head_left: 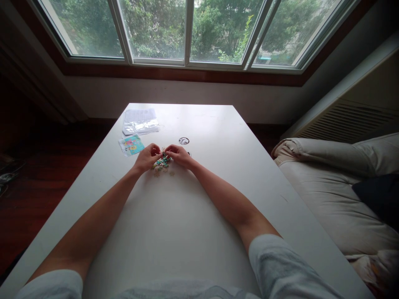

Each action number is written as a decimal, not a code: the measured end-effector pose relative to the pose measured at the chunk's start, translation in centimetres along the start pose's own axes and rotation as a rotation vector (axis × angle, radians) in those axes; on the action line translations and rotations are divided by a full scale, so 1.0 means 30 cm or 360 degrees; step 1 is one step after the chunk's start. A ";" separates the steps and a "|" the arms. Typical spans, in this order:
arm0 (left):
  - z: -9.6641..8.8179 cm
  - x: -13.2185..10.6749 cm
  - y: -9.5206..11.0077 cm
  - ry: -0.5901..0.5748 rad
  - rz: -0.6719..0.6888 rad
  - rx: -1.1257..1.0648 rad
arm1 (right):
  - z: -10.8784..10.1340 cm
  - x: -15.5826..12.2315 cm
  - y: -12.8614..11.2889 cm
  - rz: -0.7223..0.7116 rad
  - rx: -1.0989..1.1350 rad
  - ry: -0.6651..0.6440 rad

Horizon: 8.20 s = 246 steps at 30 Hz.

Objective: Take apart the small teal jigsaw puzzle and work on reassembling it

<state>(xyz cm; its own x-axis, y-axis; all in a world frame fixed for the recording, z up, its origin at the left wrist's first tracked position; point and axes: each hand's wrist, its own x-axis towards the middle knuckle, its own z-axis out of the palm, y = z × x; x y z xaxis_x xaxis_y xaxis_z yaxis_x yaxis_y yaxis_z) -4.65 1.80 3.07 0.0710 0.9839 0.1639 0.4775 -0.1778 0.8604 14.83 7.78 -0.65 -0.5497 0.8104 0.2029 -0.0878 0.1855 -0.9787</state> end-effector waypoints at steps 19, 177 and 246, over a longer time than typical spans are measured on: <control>0.001 0.007 -0.024 -0.0070 -0.0245 -0.0360 | -0.020 0.003 -0.018 0.0094 0.0225 -0.0241; 0.049 0.055 -0.076 0.0682 -0.0039 -0.0464 | 0.006 0.110 -0.012 0.0085 -0.1567 -0.0042; -0.068 0.033 -0.033 -0.0217 -0.0513 -0.0996 | -0.099 -0.015 -0.073 0.0172 -0.1048 -0.0188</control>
<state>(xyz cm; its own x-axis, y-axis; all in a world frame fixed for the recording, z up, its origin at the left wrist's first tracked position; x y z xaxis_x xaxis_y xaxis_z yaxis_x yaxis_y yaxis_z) -6.82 2.92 3.37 0.1391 0.9753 -0.1716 -0.0959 0.1857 0.9779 17.74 8.65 1.49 -0.6172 0.7843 0.0634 0.4767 0.4368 -0.7629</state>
